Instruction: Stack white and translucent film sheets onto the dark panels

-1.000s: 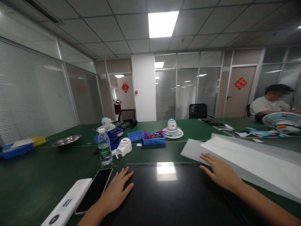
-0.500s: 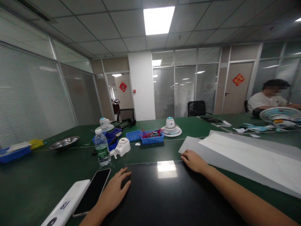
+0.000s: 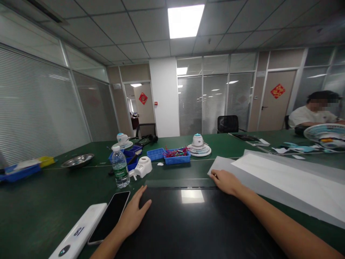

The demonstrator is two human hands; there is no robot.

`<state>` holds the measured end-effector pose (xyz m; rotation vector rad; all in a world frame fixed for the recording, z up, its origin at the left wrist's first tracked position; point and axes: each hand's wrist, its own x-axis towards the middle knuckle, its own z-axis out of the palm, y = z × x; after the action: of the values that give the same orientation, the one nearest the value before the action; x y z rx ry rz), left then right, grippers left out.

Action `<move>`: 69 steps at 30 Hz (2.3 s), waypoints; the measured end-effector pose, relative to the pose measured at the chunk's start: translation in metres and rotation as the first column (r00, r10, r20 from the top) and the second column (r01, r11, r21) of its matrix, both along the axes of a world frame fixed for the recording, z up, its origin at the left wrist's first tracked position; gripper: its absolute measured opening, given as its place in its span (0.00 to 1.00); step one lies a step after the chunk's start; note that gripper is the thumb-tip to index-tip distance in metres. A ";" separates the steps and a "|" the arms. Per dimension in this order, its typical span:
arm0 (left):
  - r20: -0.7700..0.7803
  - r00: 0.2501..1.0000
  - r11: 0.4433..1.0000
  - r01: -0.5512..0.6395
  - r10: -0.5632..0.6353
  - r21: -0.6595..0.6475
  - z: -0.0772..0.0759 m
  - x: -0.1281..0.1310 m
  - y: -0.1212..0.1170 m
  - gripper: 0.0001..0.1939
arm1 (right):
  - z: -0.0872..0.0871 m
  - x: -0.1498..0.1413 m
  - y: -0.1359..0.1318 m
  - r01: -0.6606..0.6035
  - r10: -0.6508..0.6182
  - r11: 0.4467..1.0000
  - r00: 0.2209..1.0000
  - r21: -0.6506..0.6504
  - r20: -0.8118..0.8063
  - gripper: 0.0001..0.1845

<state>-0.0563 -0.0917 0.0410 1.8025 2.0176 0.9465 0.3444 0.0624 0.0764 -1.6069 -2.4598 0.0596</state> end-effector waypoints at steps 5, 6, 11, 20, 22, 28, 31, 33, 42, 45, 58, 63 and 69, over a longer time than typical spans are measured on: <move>0.002 1.000 0.998 0.023 -0.023 -0.054 0.003 -0.004 -0.002 0.35 | -0.004 -0.001 -0.003 -0.027 0.028 0.996 1.000 -0.081 0.014 0.19; -0.008 1.000 0.998 0.027 -0.028 -0.064 0.003 -0.005 -0.003 0.35 | -0.007 -0.001 -0.004 -0.027 0.029 0.996 0.999 -0.089 0.015 0.18; -0.082 0.995 0.992 0.055 -0.064 -0.112 0.001 -0.004 -0.007 0.36 | -0.017 -0.004 -0.008 -0.009 0.011 0.999 1.000 -0.053 0.030 0.19; -0.255 0.961 0.987 0.070 -0.105 -0.145 0.005 0.001 -0.012 0.35 | -0.021 -0.010 -0.020 -0.089 0.082 0.977 0.996 0.194 0.048 0.16; -0.274 0.956 0.986 0.069 -0.110 -0.155 0.006 0.002 -0.013 0.35 | -0.022 -0.012 -0.019 -0.097 0.090 0.967 0.995 0.236 0.040 0.14; -0.293 0.940 0.980 0.134 -0.173 -0.150 0.011 0.008 -0.020 0.38 | -0.025 0.021 0.005 0.048 -0.052 0.961 0.999 0.271 0.006 0.19; -0.274 0.910 0.946 0.267 -0.310 -0.184 0.015 0.012 -0.025 0.34 | -0.031 0.055 0.017 0.175 -0.182 0.952 0.983 0.252 0.007 0.30; -0.266 0.898 0.930 0.303 -0.352 -0.207 0.017 0.013 -0.026 0.33 | -0.035 0.073 0.019 0.196 -0.206 0.960 0.978 0.200 0.029 0.30; -0.292 0.905 0.946 0.261 -0.310 -0.193 0.010 0.009 -0.021 0.35 | -0.010 0.069 -0.007 0.106 -0.127 0.976 0.986 0.192 0.104 0.21; -0.290 0.918 0.959 0.233 -0.272 -0.162 0.006 0.008 -0.019 0.37 | 0.004 0.049 -0.043 0.013 -0.040 0.977 0.992 0.214 0.121 0.25; -0.286 0.929 0.972 0.222 -0.234 -0.076 -0.014 0.017 -0.004 0.35 | -0.058 -0.075 -0.173 -0.723 0.754 0.597 0.654 0.346 0.064 0.19; -0.297 0.903 0.950 0.280 -0.309 -0.137 -0.014 0.006 -0.004 0.28 | -0.017 -0.011 -0.131 -0.380 0.412 0.892 0.906 0.245 -0.096 0.29; -0.286 0.878 0.922 0.343 -0.383 -0.180 -0.007 0.003 -0.006 0.28 | -0.007 0.154 -0.039 0.316 -0.312 0.915 0.948 0.252 -0.057 0.33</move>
<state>-0.0536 -0.0978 0.0335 2.2697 1.7511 0.4310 0.4983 0.0233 0.0692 -1.8442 -2.0608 -0.2841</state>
